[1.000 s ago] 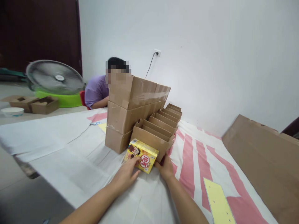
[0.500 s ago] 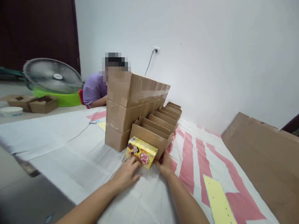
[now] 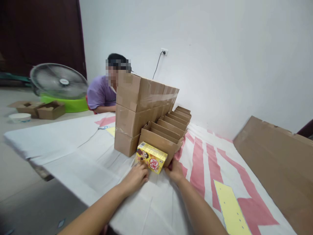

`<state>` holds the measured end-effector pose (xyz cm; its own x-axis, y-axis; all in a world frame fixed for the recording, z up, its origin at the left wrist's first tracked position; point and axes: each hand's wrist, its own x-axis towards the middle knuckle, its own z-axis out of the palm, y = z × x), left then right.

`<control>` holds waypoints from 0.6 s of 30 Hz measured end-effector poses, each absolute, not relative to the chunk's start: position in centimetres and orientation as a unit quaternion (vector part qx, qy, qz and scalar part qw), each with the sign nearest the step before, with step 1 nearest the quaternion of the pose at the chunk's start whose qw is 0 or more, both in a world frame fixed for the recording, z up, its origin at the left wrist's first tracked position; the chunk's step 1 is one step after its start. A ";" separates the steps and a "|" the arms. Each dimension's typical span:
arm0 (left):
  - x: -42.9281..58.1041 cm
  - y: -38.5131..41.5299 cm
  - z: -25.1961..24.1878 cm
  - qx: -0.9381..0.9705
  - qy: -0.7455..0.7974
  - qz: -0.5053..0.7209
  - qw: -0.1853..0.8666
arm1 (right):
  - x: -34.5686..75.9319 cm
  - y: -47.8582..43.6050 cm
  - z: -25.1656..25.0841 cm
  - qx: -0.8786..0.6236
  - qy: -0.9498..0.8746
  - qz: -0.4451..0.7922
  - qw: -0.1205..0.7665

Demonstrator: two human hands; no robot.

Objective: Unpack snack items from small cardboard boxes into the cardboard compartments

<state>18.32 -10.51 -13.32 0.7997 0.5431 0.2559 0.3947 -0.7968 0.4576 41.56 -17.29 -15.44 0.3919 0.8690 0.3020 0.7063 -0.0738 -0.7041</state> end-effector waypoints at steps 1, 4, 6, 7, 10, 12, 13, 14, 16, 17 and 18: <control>18.3 -10.6 -13.2 0.929 0.251 0.188 0.196 | 41.4 -17.5 -15.3 -0.723 -0.549 0.102 0.407; 18.0 -10.9 -13.0 0.929 0.266 0.178 0.183 | 40.2 -18.5 -15.4 -0.733 -0.548 0.060 0.398; 17.3 -10.9 -12.8 0.928 0.293 0.152 0.175 | 38.8 -19.8 -15.9 -0.756 -0.518 -0.016 0.400; 17.0 -10.8 -12.6 0.927 0.305 0.132 0.175 | 37.9 -20.5 -16.2 -0.759 -0.511 -0.050 0.400; 15.9 -10.2 -12.1 0.928 0.312 0.079 0.188 | 34.9 -22.9 -16.7 -0.715 -0.589 -0.056 0.373; 15.6 -9.9 -11.8 0.931 0.301 0.061 0.197 | 33.1 -24.0 -16.7 -0.657 -0.685 -0.010 0.315; 15.5 -9.8 -11.7 0.933 0.294 0.056 0.201 | 32.4 -24.3 -16.6 -0.634 -0.721 0.012 0.281; 15.5 -9.8 -11.6 0.935 0.285 0.053 0.202 | 31.9 -24.4 -16.5 -0.617 -0.745 0.030 0.251; 15.5 -9.9 -11.6 0.940 0.272 0.051 0.197 | 31.3 -24.4 -16.3 -0.606 -0.763 0.047 0.219; 15.6 -9.9 -11.6 0.943 0.267 0.053 0.192 | 31.1 -24.3 -16.3 -0.608 -0.762 0.048 0.218; 15.6 -10.0 -11.6 0.945 0.263 0.056 0.187 | 31.0 -24.2 -16.2 -0.610 -0.759 0.045 0.222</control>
